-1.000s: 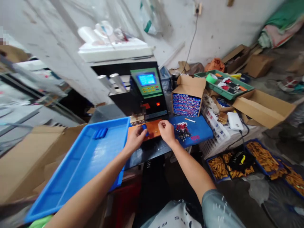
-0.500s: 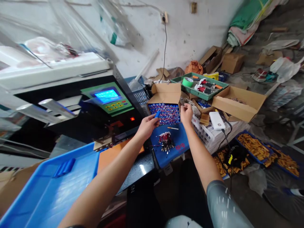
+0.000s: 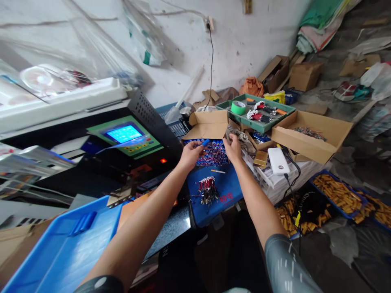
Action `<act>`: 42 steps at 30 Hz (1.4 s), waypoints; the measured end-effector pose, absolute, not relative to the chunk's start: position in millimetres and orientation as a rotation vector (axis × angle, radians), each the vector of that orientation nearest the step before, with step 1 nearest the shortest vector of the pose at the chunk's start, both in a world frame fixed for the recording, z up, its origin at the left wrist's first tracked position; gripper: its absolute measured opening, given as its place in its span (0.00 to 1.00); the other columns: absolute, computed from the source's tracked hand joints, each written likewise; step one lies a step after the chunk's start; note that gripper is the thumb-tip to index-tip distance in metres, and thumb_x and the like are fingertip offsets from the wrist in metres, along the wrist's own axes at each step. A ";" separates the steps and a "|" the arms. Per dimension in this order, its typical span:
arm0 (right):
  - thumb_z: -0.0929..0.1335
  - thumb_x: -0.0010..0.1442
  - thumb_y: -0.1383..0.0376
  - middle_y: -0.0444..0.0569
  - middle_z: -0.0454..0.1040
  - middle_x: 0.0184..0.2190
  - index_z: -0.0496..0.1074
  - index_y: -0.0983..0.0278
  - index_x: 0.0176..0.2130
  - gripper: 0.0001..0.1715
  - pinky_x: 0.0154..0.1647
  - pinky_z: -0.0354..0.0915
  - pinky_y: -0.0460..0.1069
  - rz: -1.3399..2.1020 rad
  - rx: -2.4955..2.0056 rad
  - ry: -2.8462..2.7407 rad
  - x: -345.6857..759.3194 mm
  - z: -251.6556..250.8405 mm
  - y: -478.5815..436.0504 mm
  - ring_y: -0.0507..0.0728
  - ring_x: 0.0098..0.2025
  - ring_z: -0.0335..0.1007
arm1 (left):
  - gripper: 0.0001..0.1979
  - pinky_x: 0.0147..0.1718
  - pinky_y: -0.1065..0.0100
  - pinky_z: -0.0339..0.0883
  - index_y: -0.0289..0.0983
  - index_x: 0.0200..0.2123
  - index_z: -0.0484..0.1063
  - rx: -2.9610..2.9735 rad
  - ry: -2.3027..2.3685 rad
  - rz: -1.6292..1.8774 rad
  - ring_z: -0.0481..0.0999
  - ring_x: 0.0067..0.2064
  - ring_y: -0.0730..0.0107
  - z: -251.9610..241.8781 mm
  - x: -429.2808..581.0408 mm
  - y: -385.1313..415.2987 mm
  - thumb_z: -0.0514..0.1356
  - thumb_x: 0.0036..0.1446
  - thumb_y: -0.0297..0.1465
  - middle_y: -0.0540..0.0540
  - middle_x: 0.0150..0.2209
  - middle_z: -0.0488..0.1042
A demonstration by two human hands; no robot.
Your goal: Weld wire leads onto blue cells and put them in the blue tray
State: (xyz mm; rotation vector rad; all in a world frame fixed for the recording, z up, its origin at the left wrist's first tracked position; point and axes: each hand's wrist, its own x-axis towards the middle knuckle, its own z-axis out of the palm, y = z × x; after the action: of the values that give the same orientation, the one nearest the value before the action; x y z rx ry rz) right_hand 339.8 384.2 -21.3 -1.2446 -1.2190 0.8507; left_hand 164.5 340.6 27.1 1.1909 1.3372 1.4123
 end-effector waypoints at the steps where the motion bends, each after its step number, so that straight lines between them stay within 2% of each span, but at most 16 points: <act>1: 0.67 0.62 0.56 0.53 0.64 0.57 0.65 0.69 0.60 0.31 0.69 0.59 0.50 0.855 -1.231 -1.239 340.7 -22.8 384.9 0.52 0.59 0.64 | 0.09 0.18 0.75 0.64 0.34 0.35 0.65 1.197 1.346 1.419 0.71 0.22 0.68 27.0 164.9 342.3 0.63 0.55 0.20 0.45 0.27 0.73; 7: 0.69 0.60 0.50 0.54 0.62 0.59 0.62 0.68 0.63 0.40 0.69 0.59 0.49 0.865 -1.122 -1.372 339.4 -29.3 390.2 0.52 0.61 0.62 | 0.07 0.23 0.70 0.69 0.33 0.38 0.66 1.296 1.499 1.394 0.75 0.25 0.61 34.4 172.2 341.0 0.60 0.58 0.19 0.46 0.26 0.72; 13: 0.67 0.61 0.45 0.55 0.60 0.61 0.59 0.67 0.66 0.44 0.71 0.57 0.53 0.849 -1.113 -1.404 331.7 -35.3 401.2 0.54 0.63 0.60 | 0.09 0.27 0.66 0.67 0.35 0.38 0.67 1.449 1.851 1.314 0.77 0.26 0.53 41.9 190.8 347.9 0.61 0.56 0.18 0.46 0.25 0.72; 17: 0.66 0.61 0.41 0.56 0.58 0.62 0.59 0.69 0.66 0.47 0.72 0.55 0.52 0.859 -1.064 -1.403 331.1 -40.3 405.3 0.54 0.64 0.58 | 0.11 0.28 0.64 0.68 0.36 0.38 0.65 1.464 1.861 1.310 0.75 0.26 0.53 39.2 195.3 358.4 0.61 0.56 0.18 0.46 0.24 0.71; 21: 0.65 0.61 0.40 0.55 0.57 0.63 0.58 0.68 0.66 0.48 0.73 0.54 0.52 0.865 -1.056 -1.425 331.8 -42.0 404.7 0.54 0.65 0.57 | 0.05 0.30 0.64 0.69 0.36 0.40 0.67 1.586 1.747 1.231 0.75 0.26 0.55 37.0 179.4 351.6 0.60 0.62 0.24 0.47 0.25 0.71; 25: 0.65 0.61 0.40 0.54 0.57 0.63 0.59 0.67 0.66 0.47 0.72 0.55 0.52 0.851 -1.065 -1.430 330.7 -43.5 403.9 0.53 0.64 0.58 | 0.09 0.42 0.61 0.69 0.35 0.45 0.73 2.005 1.665 1.279 0.76 0.36 0.55 39.4 152.9 333.0 0.58 0.63 0.28 0.45 0.33 0.74; 28: 0.65 0.61 0.39 0.55 0.58 0.62 0.59 0.68 0.66 0.47 0.72 0.56 0.51 0.839 -1.061 -1.416 329.1 -45.5 404.1 0.53 0.64 0.58 | 0.11 0.52 0.57 0.66 0.36 0.46 0.76 2.395 1.497 1.218 0.73 0.46 0.52 42.1 139.9 328.5 0.57 0.63 0.28 0.40 0.44 0.73; 31: 0.64 0.61 0.39 0.56 0.58 0.62 0.59 0.68 0.65 0.47 0.72 0.55 0.52 0.816 -1.063 -1.415 327.9 -47.1 404.0 0.54 0.65 0.57 | 0.09 0.56 0.52 0.61 0.38 0.45 0.76 2.555 1.433 1.147 0.68 0.53 0.50 42.7 135.3 336.8 0.59 0.62 0.28 0.39 0.49 0.70; 38: 0.64 0.61 0.37 0.55 0.58 0.62 0.59 0.67 0.65 0.49 0.72 0.56 0.51 0.806 -1.046 -1.427 329.7 -46.3 402.3 0.54 0.65 0.57 | 0.06 0.53 0.55 0.63 0.38 0.41 0.75 2.659 1.352 1.075 0.69 0.51 0.51 45.0 133.3 362.8 0.61 0.60 0.28 0.40 0.49 0.69; 42: 0.63 0.61 0.36 0.55 0.58 0.62 0.59 0.67 0.65 0.50 0.71 0.57 0.51 0.806 -1.048 -1.443 331.4 -44.8 401.6 0.54 0.64 0.58 | 0.03 0.49 0.56 0.64 0.37 0.34 0.70 2.586 1.456 1.064 0.71 0.45 0.52 46.6 137.5 373.6 0.63 0.56 0.26 0.43 0.40 0.71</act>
State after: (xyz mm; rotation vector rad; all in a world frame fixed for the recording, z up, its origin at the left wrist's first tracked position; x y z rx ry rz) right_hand 331.4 401.6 -44.8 -1.0479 -1.4435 0.8058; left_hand 137.5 373.6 46.6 2.5862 1.4562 1.0643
